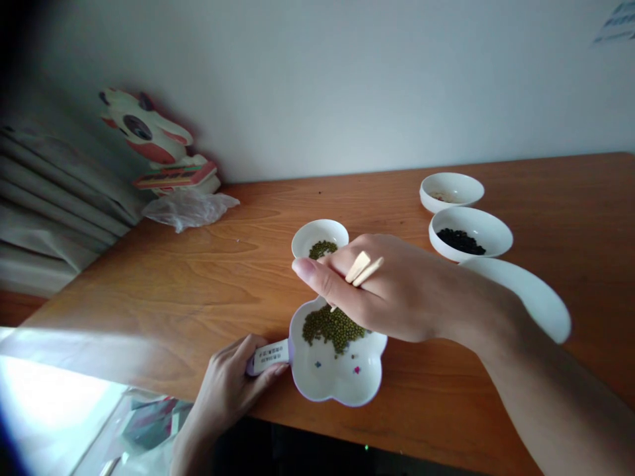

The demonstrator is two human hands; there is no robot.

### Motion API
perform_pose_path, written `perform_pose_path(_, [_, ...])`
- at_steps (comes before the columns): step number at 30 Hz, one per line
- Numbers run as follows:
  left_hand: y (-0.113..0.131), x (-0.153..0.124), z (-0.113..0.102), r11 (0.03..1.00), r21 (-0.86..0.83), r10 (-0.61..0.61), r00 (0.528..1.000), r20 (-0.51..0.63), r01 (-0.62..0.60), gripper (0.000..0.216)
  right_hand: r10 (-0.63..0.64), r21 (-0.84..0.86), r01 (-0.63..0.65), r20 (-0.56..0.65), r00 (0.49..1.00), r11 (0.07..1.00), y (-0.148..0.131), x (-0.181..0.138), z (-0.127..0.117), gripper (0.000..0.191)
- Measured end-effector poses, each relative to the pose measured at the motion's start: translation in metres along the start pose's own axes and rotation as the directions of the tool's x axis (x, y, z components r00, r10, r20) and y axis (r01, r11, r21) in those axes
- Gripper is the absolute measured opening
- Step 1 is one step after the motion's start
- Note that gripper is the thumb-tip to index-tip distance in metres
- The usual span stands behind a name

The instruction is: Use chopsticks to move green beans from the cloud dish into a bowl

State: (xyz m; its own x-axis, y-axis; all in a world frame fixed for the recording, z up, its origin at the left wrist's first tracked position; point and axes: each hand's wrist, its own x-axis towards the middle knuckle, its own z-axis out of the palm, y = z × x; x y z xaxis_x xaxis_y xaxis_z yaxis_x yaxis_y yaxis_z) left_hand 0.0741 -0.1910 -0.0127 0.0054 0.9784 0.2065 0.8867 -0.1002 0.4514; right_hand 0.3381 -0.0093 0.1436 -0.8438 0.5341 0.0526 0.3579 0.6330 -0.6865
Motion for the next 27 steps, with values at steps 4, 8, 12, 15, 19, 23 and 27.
perform_pose_path(4, [0.0,0.0,0.002,1.0,0.001,-0.015,1.0,-0.008,0.015,0.041,-0.007,0.013,0.006,0.04,0.999,1.0,0.0,0.001,0.003,0.058])
perform_pose_path(8, [-0.001,-0.001,-0.005,0.999,-0.049,-0.011,0.999,0.044,0.013,0.044,0.026,-0.012,-0.026,0.055,0.998,1.0,0.002,0.001,0.004,0.061])
perform_pose_path(12, [-0.002,-0.001,-0.014,0.987,-0.158,0.008,0.99,0.142,0.015,0.04,0.04,-0.043,-0.038,0.054,0.998,0.998,0.002,-0.001,0.003,0.06])
perform_pose_path(15, [-0.004,0.0,-0.014,0.987,-0.157,-0.016,0.993,0.116,0.034,0.037,0.048,-0.046,-0.045,0.082,0.995,0.998,-0.001,-0.003,0.004,0.059])
perform_pose_path(19, [-0.006,-0.001,-0.007,0.993,-0.116,-0.021,0.999,0.036,0.025,0.036,0.062,-0.034,-0.06,0.092,0.994,0.998,-0.005,-0.008,0.003,0.061])
perform_pose_path(23, [-0.007,-0.002,-0.005,0.986,-0.144,-0.087,0.996,0.003,0.087,0.037,0.087,-0.04,-0.083,0.114,0.99,0.996,-0.001,-0.014,-0.001,0.055])
perform_pose_path(27, [-0.007,-0.003,-0.008,0.973,-0.204,-0.109,0.994,0.015,0.11,0.042,0.056,0.0,-0.057,0.172,0.983,0.998,0.009,-0.014,-0.005,0.052])
